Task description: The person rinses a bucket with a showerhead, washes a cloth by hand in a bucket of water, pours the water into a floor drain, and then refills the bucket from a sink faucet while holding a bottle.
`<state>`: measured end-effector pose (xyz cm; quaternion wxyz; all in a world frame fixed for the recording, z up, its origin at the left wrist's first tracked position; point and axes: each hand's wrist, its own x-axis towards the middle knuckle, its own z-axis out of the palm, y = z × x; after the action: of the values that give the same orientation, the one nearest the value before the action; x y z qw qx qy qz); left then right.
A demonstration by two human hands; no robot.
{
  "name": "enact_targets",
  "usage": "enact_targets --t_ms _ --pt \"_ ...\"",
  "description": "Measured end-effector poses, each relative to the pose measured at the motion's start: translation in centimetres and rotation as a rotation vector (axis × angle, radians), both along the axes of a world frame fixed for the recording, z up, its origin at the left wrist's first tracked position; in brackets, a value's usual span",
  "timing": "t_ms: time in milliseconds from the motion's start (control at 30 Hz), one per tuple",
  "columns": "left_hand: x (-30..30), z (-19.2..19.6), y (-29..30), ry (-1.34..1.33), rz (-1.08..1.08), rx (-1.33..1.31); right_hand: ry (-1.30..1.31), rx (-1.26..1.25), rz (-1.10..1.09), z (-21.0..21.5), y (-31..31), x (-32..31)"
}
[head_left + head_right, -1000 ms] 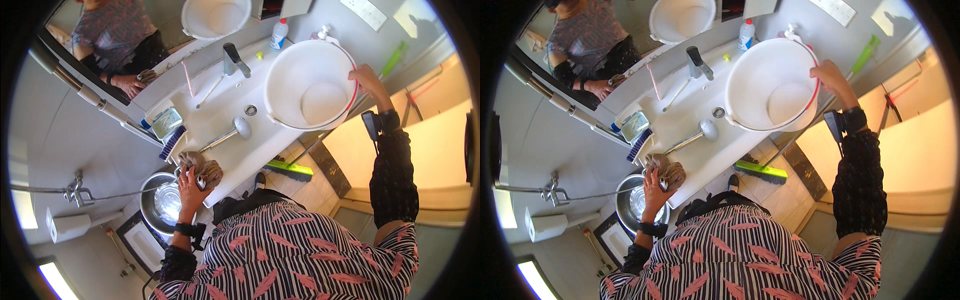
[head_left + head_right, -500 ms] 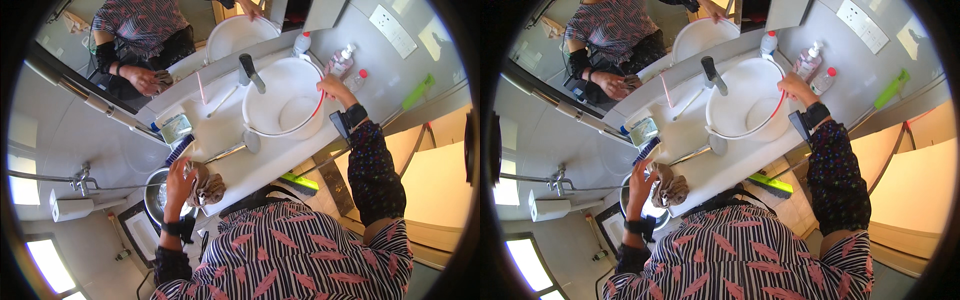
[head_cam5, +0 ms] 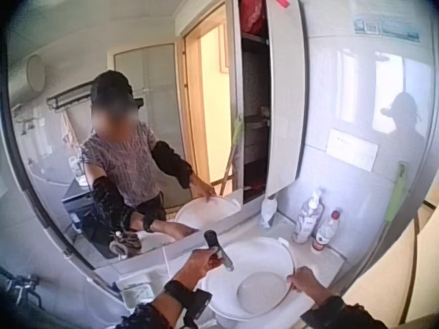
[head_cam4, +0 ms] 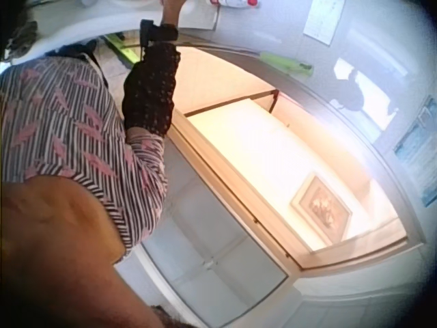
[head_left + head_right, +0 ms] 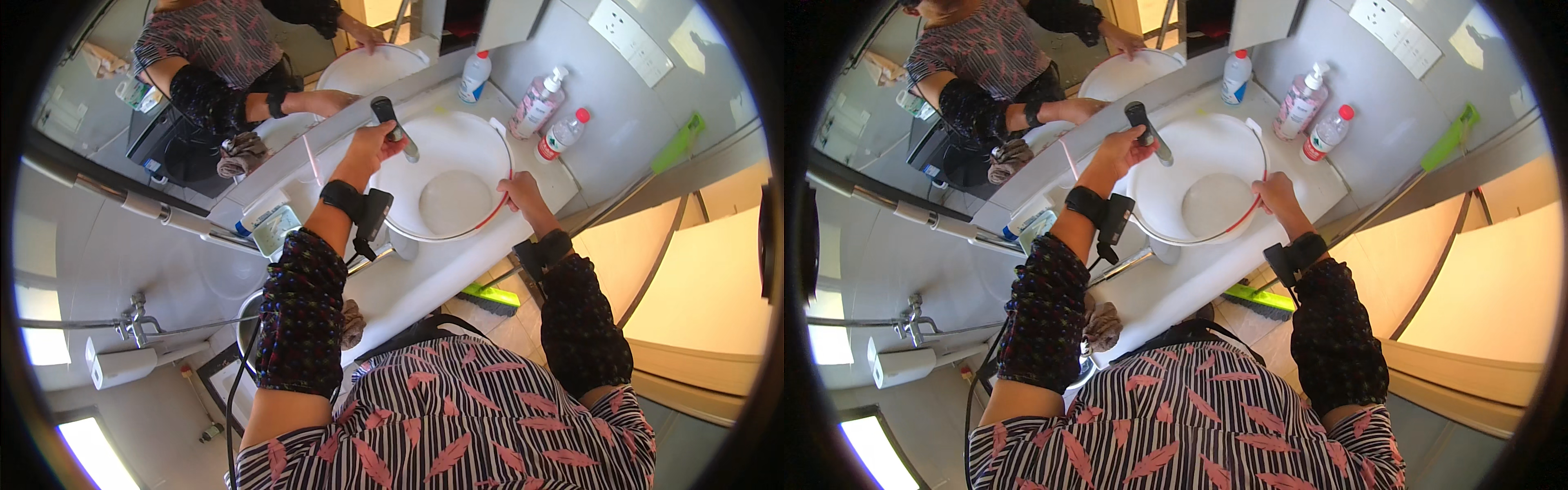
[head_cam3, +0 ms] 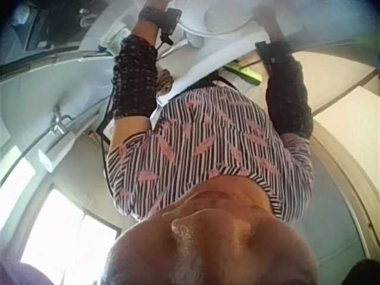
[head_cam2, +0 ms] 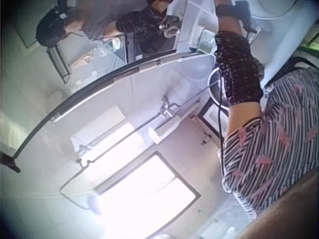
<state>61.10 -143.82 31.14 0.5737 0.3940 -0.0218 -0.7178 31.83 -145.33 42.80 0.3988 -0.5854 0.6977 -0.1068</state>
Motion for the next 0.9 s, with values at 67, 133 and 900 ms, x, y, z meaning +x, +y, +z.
enact_targets --t_ms 67,133,900 --pt "0.3 0.0 -0.6 -0.029 0.015 0.003 0.006 -0.016 0.0 0.1 0.3 0.2" --pt "1.2 0.5 -1.5 0.087 0.113 -0.01 0.052 -0.013 0.028 0.1 0.4 0.3" --pt "0.4 1.5 1.4 -0.394 -0.163 -0.052 -0.024 0.024 -0.011 -1.7 -0.4 -0.8"
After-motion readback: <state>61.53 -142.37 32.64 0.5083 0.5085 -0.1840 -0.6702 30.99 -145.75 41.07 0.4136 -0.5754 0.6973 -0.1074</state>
